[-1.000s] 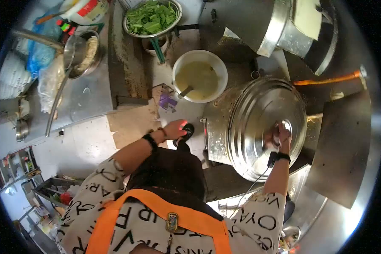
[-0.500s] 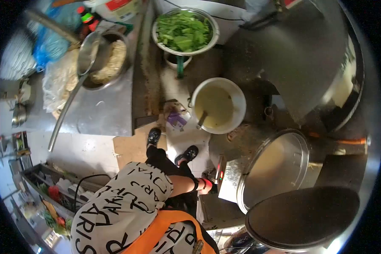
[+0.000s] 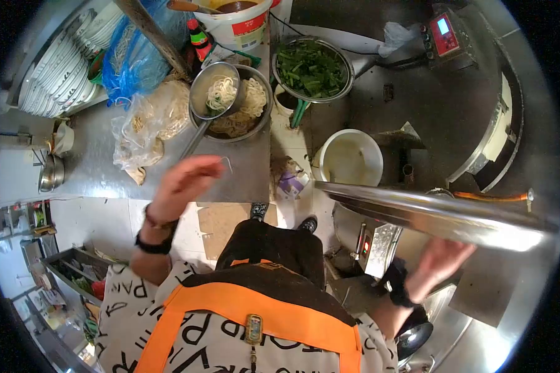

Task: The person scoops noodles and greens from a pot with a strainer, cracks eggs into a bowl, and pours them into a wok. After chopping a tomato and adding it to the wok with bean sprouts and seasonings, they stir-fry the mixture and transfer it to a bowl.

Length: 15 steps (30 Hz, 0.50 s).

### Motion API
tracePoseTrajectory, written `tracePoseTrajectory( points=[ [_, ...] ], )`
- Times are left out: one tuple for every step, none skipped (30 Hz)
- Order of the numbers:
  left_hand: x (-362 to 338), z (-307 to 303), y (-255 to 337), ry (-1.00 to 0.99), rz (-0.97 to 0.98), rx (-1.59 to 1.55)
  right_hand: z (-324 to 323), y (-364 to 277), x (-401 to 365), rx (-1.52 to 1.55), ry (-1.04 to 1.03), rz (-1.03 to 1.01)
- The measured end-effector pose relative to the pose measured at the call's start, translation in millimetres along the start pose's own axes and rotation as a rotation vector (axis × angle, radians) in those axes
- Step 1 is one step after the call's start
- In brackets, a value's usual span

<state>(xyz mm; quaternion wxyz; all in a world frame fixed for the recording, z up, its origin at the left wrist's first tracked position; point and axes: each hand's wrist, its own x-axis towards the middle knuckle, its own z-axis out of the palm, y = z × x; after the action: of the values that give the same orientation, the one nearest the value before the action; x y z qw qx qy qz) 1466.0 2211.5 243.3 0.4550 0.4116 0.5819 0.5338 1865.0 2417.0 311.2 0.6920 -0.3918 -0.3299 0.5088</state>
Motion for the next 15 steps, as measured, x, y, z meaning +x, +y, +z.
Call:
tracePoseTrajectory(
  points=[
    [-13.8, -15.8, 7.7, 0.088, 0.005, -0.069, 16.9, 23.4, 0.3, -0.065, 0.099, -0.044],
    [-25.1, -28.0, 13.2, 0.177, -0.009, -0.074, 25.4, 45.3, 0.8, 0.004, 0.03, 0.044],
    [-35.1, -38.4, 16.6, 0.267, -0.024, -0.076, 47.5, 65.9, 1.1, 0.009, 0.101, 0.101],
    [-45.2, -47.7, 18.2, 0.314, -0.056, -0.043, 51.1, 90.8, 10.3, 0.021, -0.013, 0.134],
    [-54.1, -55.2, 18.1, 0.36, -0.088, -0.011, 49.4, 118.1, 25.9, 0.126, -0.051, 0.221],
    [-61.3, -59.1, 16.3, 0.411, -0.105, 0.012, 62.1, 143.2, 31.3, 0.048, 0.048, 0.247],
    [-67.9, -61.1, 14.3, 0.458, -0.123, 0.035, 61.0, 172.4, 40.1, 0.152, 0.101, 0.37],
    [-74.0, -62.7, 14.3, 0.488, -0.185, 0.049, 52.1, 205.1, 55.0, 0.125, 0.063, 0.389],
    [-76.9, -60.8, 13.2, 0.547, -0.207, 0.063, 48.8, 232.7, 63.9, 0.127, 0.125, 0.477],
    [-76.4, -58.9, 15.9, 0.581, -0.239, 0.102, 1.2, 294.8, 94.6, 0.174, 0.093, 0.506],
    [-74.0, -55.9, 18.2, 0.603, -0.281, 0.147, -12.5, 329.2, 102.9, 0.098, 0.03, 0.503],
    [-73.6, -55.3, 16.6, 0.629, -0.332, 0.213, -4.3, 334.7, 92.8, -0.134, -0.053, 0.457],
    [-72.8, -54.5, 13.3, 0.617, -0.351, 0.336, -7.8, 349.2, 102.7, -0.123, -0.047, 0.46],
    [-70.6, -50.6, 13.9, 0.647, -0.465, 0.395, -9.2, 375.2, 115.3, -0.085, -0.002, 0.523],
    [-66.7, -46.1, 12.9, 0.655, -0.519, 0.467, -10.1, 408.8, 129.0, -0.043, 0.042, 0.588]
  ],
)
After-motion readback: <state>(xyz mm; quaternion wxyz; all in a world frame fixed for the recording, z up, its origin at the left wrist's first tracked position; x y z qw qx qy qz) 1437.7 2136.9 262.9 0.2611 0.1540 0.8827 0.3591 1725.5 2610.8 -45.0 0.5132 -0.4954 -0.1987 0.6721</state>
